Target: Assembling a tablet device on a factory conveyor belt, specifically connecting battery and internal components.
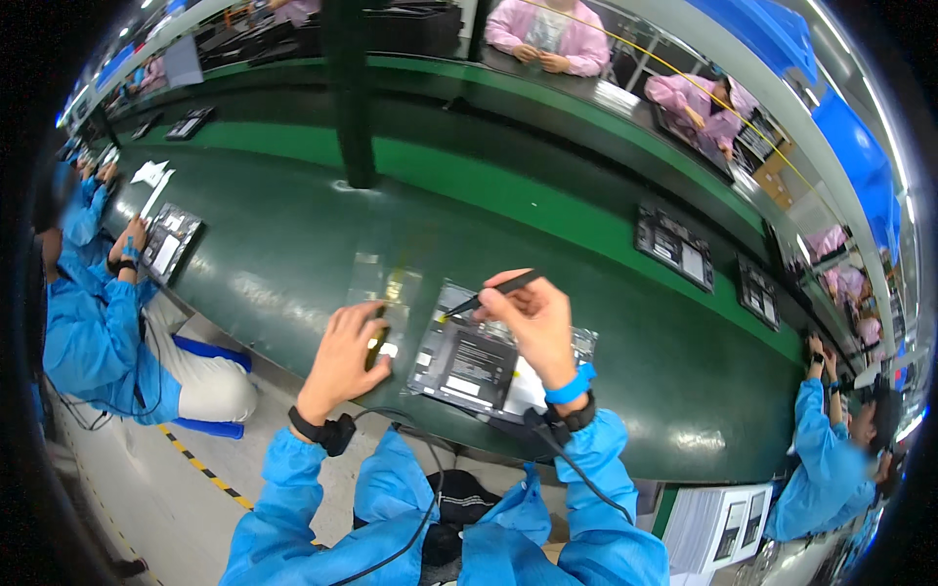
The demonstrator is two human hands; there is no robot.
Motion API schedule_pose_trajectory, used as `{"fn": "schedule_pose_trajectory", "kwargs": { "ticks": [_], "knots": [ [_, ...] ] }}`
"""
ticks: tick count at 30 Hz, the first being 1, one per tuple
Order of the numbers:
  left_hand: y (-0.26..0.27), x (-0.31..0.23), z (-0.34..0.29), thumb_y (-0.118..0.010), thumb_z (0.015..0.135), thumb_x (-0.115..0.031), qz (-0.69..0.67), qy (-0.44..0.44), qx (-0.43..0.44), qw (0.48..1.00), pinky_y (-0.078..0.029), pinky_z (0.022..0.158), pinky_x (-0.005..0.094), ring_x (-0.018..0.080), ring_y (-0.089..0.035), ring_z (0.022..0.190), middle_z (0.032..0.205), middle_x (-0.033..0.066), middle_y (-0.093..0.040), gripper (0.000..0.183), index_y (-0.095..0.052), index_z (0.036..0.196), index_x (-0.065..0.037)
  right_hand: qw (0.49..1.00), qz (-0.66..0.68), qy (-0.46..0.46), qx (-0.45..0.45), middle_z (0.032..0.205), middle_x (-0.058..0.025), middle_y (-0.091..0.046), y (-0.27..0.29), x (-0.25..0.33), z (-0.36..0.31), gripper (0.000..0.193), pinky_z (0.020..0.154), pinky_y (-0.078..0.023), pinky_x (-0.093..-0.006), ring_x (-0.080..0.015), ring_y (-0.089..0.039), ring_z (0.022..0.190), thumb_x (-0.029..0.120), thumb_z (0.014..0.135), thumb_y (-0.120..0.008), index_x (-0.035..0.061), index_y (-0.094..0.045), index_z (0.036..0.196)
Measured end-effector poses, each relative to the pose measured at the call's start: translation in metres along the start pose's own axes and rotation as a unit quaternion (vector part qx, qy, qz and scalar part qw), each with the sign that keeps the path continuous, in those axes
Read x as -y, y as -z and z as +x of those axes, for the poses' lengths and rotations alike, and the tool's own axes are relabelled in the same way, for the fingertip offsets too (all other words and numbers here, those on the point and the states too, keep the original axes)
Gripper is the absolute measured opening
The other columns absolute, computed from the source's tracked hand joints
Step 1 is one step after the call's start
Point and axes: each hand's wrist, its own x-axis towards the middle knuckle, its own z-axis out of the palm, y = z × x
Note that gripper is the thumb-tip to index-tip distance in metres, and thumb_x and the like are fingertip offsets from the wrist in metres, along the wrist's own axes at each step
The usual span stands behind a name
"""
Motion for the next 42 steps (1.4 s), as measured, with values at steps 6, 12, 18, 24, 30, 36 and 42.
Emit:
{"fn": "schedule_pose_trajectory", "kwargs": {
  "ticks": [6, 12, 18, 24, 30, 36, 42],
  "knots": [
    [0.030, -0.044, 0.015, -0.068, 0.078, -0.008, 0.037, 0.044, 0.028, 0.998, -0.043, 0.099, 0.0479, 0.0375, -0.054, 0.116, 0.126, 0.0146, -0.060, 0.042, -0.060, 0.119, -0.002, 0.994, -0.071, 0.023, -0.085, 0.099, -0.0101, -0.072, 0.125, 0.039, -0.053, 0.036, 0.071, -0.052, -0.0262, -0.0169, -0.071, 0.084, 0.007, 0.098, -0.066, 0.0000, -0.052, 0.130],
    [-0.050, -0.145, 0.075, -0.067, 0.085, -0.016, -0.116, -0.045, 0.072, 0.990, -0.041, 0.105, 0.0474, 0.0392, -0.051, 0.123, 0.131, 0.0175, -0.057, 0.040, -0.062, 0.122, -0.001, 0.995, -0.048, -0.008, -0.087, 0.099, -0.0050, -0.067, 0.173, -0.021, -0.053, 0.027, 0.068, -0.048, -0.0244, -0.0118, -0.065, 0.078, 0.015, 0.103, -0.062, 0.0014, -0.057, 0.125],
    [-0.113, -0.175, 0.087, -0.072, 0.081, -0.020, -0.029, -0.065, 0.111, 0.991, -0.037, 0.113, 0.0504, 0.0396, -0.042, 0.136, 0.145, 0.0179, -0.047, 0.058, -0.058, 0.135, -0.002, 0.991, -0.002, -0.041, -0.130, 0.091, -0.0019, -0.065, 0.161, -0.044, -0.055, 0.023, 0.064, -0.045, -0.0219, -0.0083, -0.062, 0.074, 0.016, 0.102, -0.063, 0.0012, -0.058, 0.120],
    [-0.113, -0.180, 0.089, -0.072, 0.080, -0.018, -0.083, -0.074, 0.132, 0.985, -0.038, 0.109, 0.0500, 0.0360, -0.047, 0.131, 0.138, 0.0147, -0.054, 0.055, -0.058, 0.130, 0.000, 0.988, 0.000, -0.039, -0.146, 0.087, -0.0021, -0.064, 0.158, -0.048, -0.054, 0.024, 0.064, -0.047, -0.0235, -0.0078, -0.059, 0.070, 0.014, 0.101, -0.066, -0.0006, -0.059, 0.118],
    [-0.122, -0.178, 0.100, -0.072, 0.077, 0.000, -0.154, -0.024, 0.082, 0.984, -0.047, 0.091, 0.0407, 0.0310, -0.061, 0.101, 0.104, 0.0087, -0.069, 0.033, -0.068, 0.110, -0.002, 0.985, -0.016, -0.055, -0.165, 0.086, -0.0026, -0.065, 0.160, -0.045, -0.054, 0.027, 0.062, -0.046, -0.0233, -0.0076, -0.058, 0.070, 0.016, 0.100, -0.066, -0.0011, -0.059, 0.119],
    [-0.128, -0.174, 0.105, -0.076, 0.076, 0.003, -0.128, -0.046, 0.041, 0.990, -0.050, 0.076, 0.0371, 0.0272, -0.060, 0.088, 0.094, 0.0071, -0.066, 0.024, -0.074, 0.099, -0.004, 0.986, -0.002, -0.051, -0.157, 0.086, -0.0026, -0.065, 0.158, -0.052, -0.055, 0.026, 0.062, -0.046, -0.0225, -0.0072, -0.058, 0.070, 0.016, 0.100, -0.067, -0.0008, -0.060, 0.118],
    [-0.117, -0.188, 0.089, -0.078, 0.075, -0.001, -0.023, -0.065, 0.032, 0.997, -0.048, 0.072, 0.0375, 0.0247, -0.057, 0.083, 0.090, 0.0047, -0.063, 0.027, -0.075, 0.101, -0.005, 0.986, -0.035, -0.070, -0.148, 0.079, -0.0007, -0.065, 0.153, -0.057, -0.056, 0.025, 0.057, -0.044, -0.0227, -0.0058, -0.057, 0.064, 0.016, 0.099, -0.068, 0.0003, -0.061, 0.117]
  ]
}}
